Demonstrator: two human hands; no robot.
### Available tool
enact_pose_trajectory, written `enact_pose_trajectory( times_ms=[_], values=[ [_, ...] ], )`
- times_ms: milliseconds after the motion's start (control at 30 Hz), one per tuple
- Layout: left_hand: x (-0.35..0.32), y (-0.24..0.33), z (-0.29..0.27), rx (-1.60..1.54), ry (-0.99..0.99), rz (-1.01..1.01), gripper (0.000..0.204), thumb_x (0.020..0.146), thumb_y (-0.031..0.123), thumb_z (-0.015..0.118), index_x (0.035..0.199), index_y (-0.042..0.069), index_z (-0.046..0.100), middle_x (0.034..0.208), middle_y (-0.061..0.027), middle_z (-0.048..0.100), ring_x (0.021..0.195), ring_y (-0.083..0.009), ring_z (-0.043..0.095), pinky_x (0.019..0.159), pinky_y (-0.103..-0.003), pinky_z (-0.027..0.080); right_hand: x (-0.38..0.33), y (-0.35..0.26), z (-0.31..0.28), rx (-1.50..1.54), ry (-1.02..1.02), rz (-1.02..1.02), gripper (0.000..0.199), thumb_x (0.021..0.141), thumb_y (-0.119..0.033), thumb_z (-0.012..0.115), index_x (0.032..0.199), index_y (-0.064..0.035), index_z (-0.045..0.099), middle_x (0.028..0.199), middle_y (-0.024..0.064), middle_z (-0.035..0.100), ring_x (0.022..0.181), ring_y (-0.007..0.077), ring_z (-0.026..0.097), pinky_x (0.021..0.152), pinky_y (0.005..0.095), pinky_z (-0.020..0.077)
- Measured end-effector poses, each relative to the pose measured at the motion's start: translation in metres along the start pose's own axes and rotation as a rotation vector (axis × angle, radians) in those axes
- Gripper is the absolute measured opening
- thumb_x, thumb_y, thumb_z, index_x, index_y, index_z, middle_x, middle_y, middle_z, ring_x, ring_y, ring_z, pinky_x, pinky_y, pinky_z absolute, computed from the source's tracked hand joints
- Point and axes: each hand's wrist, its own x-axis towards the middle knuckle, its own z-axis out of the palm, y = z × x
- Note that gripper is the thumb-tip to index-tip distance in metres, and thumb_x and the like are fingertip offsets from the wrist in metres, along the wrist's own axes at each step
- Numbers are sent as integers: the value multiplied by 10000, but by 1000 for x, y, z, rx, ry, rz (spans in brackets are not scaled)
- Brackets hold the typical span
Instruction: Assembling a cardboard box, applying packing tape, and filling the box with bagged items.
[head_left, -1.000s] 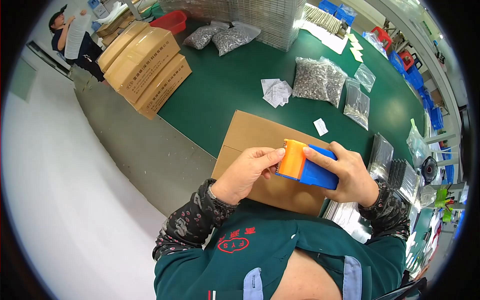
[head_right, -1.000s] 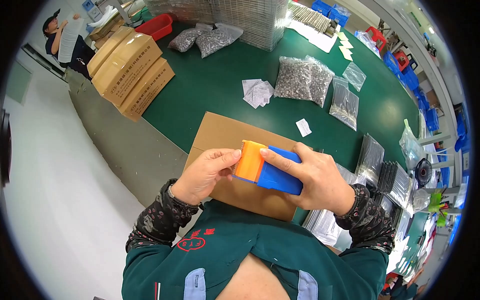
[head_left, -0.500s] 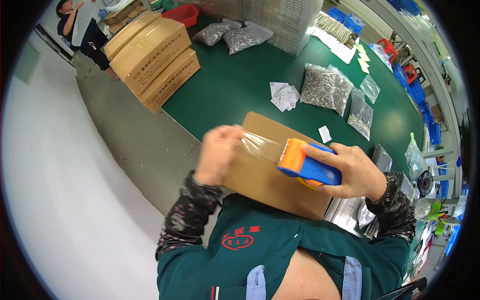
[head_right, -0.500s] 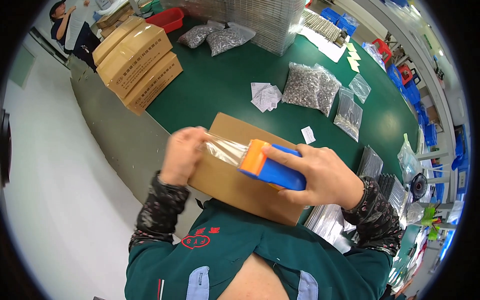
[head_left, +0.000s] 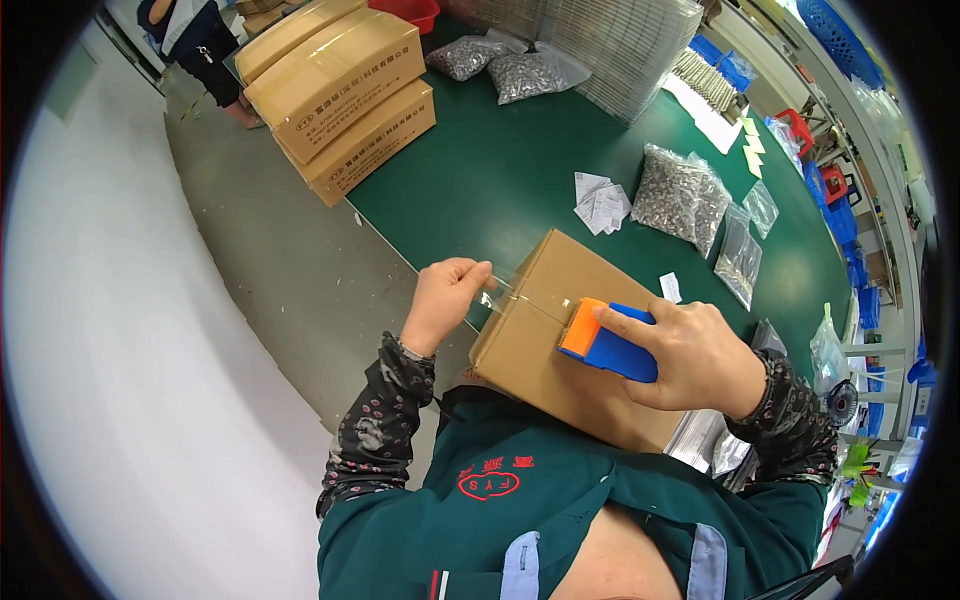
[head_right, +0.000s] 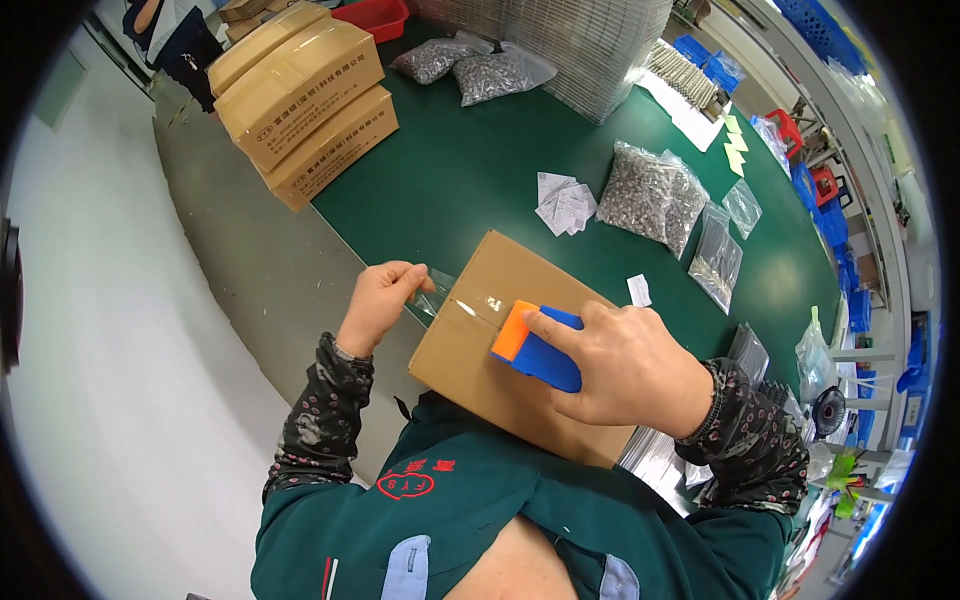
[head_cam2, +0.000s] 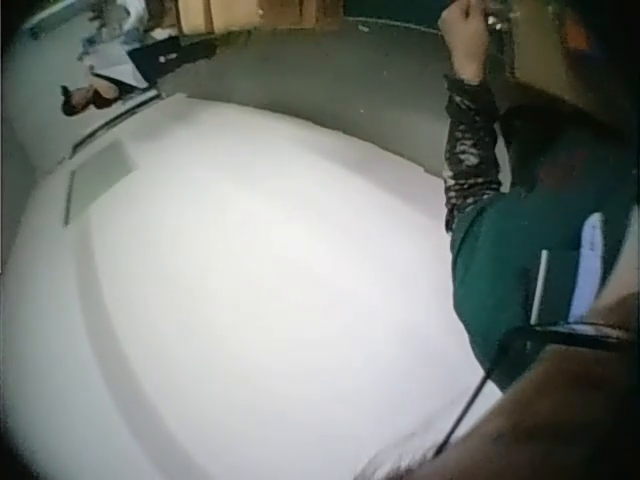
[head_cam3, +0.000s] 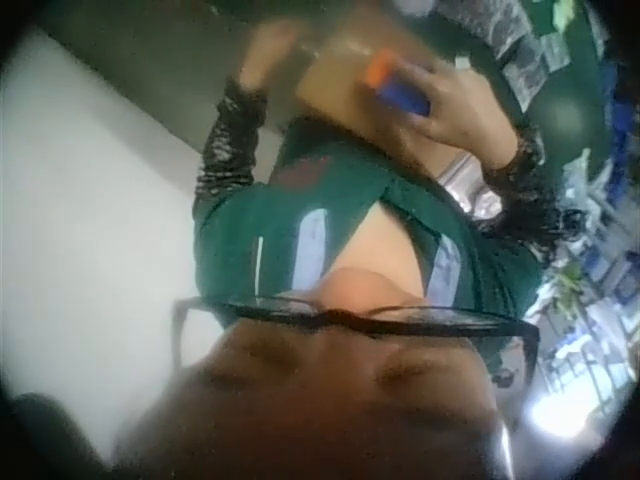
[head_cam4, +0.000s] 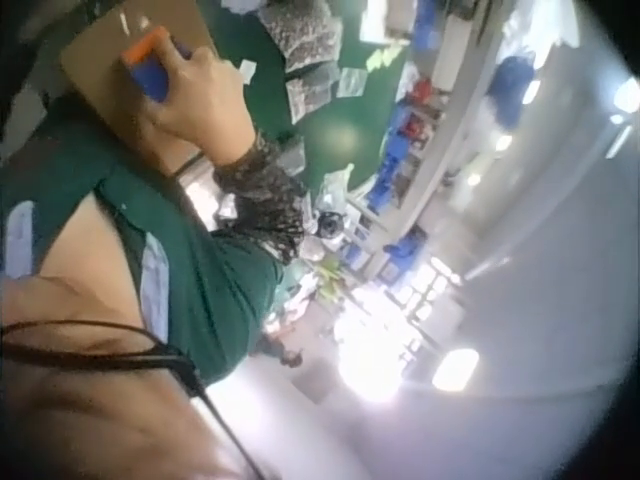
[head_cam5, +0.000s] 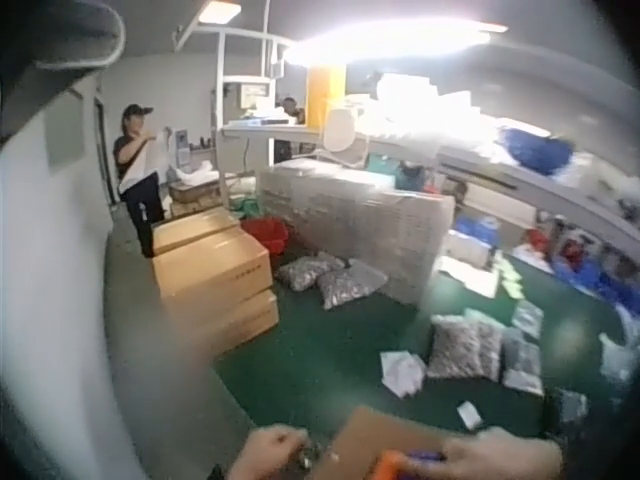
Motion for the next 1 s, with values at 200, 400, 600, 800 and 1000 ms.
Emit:
enact_pose_trajectory(
  times_ms=[200, 400, 600, 800, 1000],
  values=[
    [-8, -56, 31, 56, 40, 45, 255, 842, 249, 546, 741, 16, 571, 590, -99, 548, 543, -149, 492, 551, -291, 423, 5, -5, -2, -19, -14, 7, 575, 618, -299, 651, 1154, -120, 543, 661, 158, 543, 556, 290, 571, 491, 369, 467],
    [-9, -56, 17, -107, 177, 87, 333, 791, 294, 608, 948, 2, 576, 737, -125, 624, 745, -178, 619, 684, -280, 468, 9, -5, -6, -11, -27, -10, 555, 622, -281, 632, 1142, -105, 548, 663, 175, 554, 560, 315, 573, 497, 381, 468],
    [-5, 46, 34, 461, -161, -67, 610, 722, 479, 613, 1035, -43, 586, 925, -229, 622, 854, -292, 627, 754, -324, 485, 12, 1, -7, -1, -32, -16, 485, 641, -287, 613, 1064, -51, 588, 606, 172, 575, 544, 322, 578, 525, 388, 483],
    [4, 40, 35, 334, -237, -136, 625, 661, 425, 700, 1019, -74, 587, 905, -182, 646, 776, -237, 649, 704, -309, 504, -2, 13, -11, 2, -151, -82, 536, 662, -333, 625, 1126, -75, 546, 617, 154, 578, 558, 318, 582, 525, 385, 479],
    [3, 33, 29, 350, -221, -131, 595, 694, 359, 704, 1057, -90, 560, 927, -161, 638, 802, -181, 623, 719, -279, 488, -98, 46, -1, -15, -152, 54, 511, 623, -299, 659, 1075, -80, 571, 652, 133, 577, 627, 291, 597, 550, 378, 474]
  ],
)
